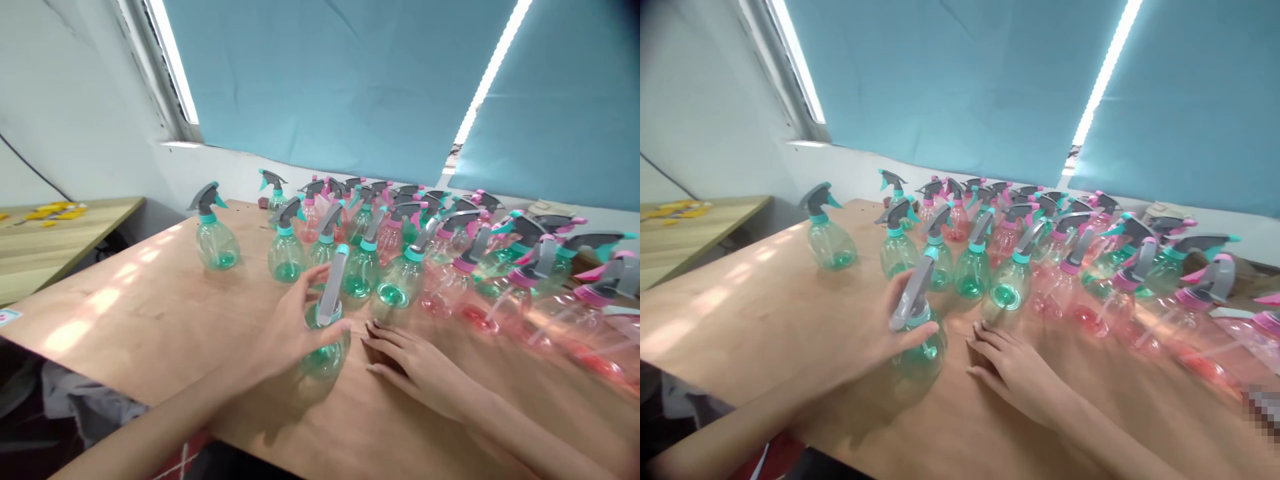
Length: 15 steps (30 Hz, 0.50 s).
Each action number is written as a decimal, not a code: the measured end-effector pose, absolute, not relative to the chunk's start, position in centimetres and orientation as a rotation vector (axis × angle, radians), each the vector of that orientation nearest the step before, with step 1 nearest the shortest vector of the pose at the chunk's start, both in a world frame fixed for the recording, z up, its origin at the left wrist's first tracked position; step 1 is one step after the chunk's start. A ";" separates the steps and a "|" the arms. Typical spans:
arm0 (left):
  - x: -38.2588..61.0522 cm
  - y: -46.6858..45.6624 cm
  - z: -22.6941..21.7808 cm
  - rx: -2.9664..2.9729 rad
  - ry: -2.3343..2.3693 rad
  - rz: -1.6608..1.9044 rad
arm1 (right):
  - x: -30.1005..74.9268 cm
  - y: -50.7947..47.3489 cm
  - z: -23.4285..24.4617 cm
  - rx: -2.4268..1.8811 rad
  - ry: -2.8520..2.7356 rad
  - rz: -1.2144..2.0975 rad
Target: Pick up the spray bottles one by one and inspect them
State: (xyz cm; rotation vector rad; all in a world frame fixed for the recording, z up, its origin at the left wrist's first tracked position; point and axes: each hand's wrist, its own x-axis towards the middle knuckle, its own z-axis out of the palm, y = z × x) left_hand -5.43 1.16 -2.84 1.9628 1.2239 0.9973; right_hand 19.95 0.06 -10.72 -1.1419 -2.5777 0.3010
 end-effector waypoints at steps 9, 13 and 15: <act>-10.6 -0.5 -1.2 2.041 1.403 0.964 | 16.4 1.3 -7.3 -1.144 -2.699 0.274; -14.9 1.1 -1.4 1.994 1.510 1.063 | 14.8 1.9 -5.7 -1.024 -2.737 0.255; -16.6 2.7 -1.6 1.951 1.562 1.111 | 14.1 2.2 -5.2 -0.953 -2.793 0.230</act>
